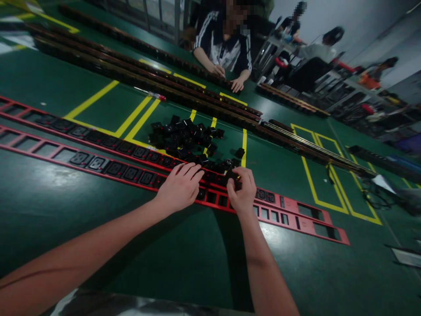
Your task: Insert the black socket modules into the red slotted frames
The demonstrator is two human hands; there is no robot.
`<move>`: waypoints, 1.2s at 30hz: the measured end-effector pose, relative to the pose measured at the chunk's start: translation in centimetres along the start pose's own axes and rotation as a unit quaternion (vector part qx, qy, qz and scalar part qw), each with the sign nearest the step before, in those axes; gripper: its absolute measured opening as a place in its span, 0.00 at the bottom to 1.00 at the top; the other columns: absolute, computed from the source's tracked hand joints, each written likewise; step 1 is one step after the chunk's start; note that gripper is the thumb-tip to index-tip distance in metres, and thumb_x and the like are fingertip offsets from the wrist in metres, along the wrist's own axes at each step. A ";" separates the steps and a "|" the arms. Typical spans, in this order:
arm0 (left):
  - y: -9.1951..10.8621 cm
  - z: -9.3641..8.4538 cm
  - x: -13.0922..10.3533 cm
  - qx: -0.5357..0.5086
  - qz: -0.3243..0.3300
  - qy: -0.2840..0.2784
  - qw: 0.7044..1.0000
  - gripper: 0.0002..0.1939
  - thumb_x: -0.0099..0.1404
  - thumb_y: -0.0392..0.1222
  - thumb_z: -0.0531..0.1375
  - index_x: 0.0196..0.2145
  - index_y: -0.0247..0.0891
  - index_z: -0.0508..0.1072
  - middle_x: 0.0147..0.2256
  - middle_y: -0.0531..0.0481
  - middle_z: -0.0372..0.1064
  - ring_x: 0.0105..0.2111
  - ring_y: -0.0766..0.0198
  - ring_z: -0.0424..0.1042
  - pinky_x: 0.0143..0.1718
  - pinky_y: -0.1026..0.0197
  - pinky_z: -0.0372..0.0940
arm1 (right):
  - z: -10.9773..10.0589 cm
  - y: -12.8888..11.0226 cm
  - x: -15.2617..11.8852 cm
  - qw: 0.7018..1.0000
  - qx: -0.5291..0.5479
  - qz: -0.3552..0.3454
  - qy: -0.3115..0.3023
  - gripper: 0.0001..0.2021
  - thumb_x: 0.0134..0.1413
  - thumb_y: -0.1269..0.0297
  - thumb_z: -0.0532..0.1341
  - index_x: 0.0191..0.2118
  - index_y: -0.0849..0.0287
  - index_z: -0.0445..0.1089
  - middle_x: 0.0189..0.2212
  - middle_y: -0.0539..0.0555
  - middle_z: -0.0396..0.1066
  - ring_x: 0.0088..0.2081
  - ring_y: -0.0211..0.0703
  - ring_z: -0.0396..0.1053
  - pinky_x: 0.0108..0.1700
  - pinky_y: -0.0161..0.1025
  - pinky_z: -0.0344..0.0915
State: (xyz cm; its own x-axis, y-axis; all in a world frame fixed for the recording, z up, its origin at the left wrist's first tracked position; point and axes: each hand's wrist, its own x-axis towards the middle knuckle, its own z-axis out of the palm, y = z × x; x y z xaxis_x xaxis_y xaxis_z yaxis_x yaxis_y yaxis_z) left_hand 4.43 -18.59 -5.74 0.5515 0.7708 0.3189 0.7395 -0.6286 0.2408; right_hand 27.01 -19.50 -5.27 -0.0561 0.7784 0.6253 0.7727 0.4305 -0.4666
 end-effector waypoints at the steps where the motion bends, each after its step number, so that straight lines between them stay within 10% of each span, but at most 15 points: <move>1: 0.0 0.0 0.0 0.000 0.000 -0.001 1.000 0.22 0.68 0.37 0.52 0.57 0.32 0.69 0.59 0.39 0.65 0.60 0.47 0.61 0.59 0.43 0.58 | 0.0 0.0 0.0 1.000 0.001 0.002 -0.001 0.11 0.55 0.73 0.56 0.44 0.56 0.67 0.42 0.58 0.68 0.46 0.49 0.69 0.48 0.50 0.69; 36: 0.1 -0.2 -0.1 -0.001 -0.002 0.002 1.000 0.20 0.69 0.38 0.52 0.57 0.33 0.70 0.59 0.39 0.65 0.60 0.49 0.62 0.60 0.43 0.57 | 0.0 0.2 -0.3 0.991 0.059 -0.012 -0.122 0.17 0.59 0.70 0.56 0.54 0.55 0.65 0.51 0.59 0.70 0.54 0.48 0.68 0.56 0.52 0.68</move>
State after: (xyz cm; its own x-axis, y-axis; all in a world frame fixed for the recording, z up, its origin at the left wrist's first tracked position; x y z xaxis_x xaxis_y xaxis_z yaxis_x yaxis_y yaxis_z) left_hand 4.37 -18.77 -5.52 0.5472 0.7730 0.3210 0.7410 -0.6257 0.2437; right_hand 27.16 -19.68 -5.59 -0.2359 0.8477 0.4751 0.6906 0.4902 -0.5317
